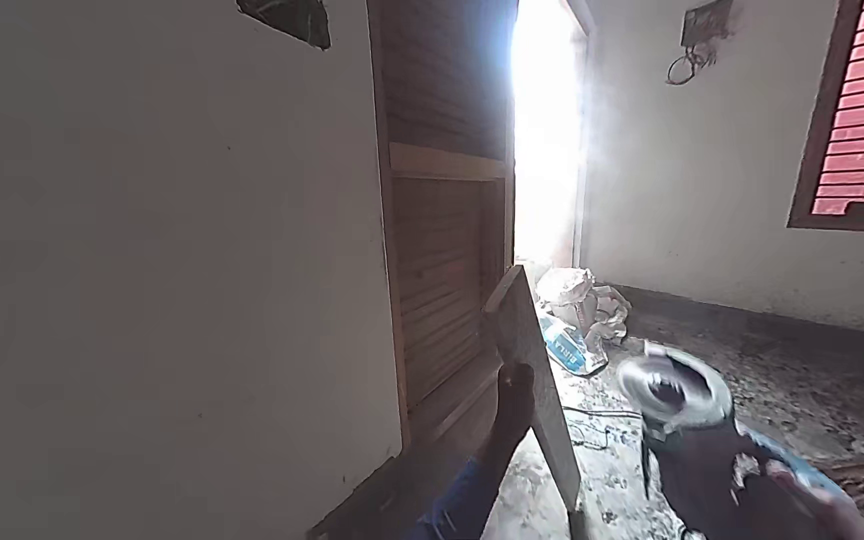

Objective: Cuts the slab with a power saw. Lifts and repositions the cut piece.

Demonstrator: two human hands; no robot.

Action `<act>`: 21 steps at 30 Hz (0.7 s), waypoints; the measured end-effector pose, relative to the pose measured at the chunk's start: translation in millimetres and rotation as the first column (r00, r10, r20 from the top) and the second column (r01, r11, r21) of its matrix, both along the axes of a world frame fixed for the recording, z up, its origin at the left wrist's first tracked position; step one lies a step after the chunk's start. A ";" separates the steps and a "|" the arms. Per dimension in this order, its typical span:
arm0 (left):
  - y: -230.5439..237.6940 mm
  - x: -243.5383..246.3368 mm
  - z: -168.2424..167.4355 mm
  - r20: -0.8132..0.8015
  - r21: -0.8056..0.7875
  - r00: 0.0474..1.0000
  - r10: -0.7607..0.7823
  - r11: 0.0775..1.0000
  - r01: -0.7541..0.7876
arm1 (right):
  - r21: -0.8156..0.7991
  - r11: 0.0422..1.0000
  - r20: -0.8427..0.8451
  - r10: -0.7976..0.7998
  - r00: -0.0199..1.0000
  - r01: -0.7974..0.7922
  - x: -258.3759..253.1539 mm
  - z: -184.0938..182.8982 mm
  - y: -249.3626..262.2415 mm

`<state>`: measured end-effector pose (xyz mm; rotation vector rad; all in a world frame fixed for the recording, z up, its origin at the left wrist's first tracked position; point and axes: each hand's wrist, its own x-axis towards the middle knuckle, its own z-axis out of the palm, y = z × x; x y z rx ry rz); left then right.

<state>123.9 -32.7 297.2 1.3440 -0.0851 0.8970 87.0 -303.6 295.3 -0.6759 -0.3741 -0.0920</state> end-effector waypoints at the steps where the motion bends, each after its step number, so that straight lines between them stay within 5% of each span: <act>1: -1.9 -2.7 -3.3 0.006 0.011 1.000 -0.002 1.000 0.002 | 0.085 0.995 0.076 0.050 0.996 -0.056 1.4 22.6 12.1; 4: -5.6 -9.4 -8.9 0.037 0.040 0.999 0.030 0.999 -0.031 | 0.276 0.930 0.226 0.181 0.957 -0.241 -1.7 80.0 50.9; 8: -1.2 -5.1 -22.3 0.137 0.069 0.991 0.006 0.997 -0.015 | 0.294 0.884 0.302 0.275 0.913 -0.363 -12.8 117.0 94.1; 21: -4.3 8.1 -24.7 0.339 0.053 0.937 -0.079 0.996 0.065 | 0.270 0.919 0.125 0.263 0.957 -0.288 -23.3 117.0 135.0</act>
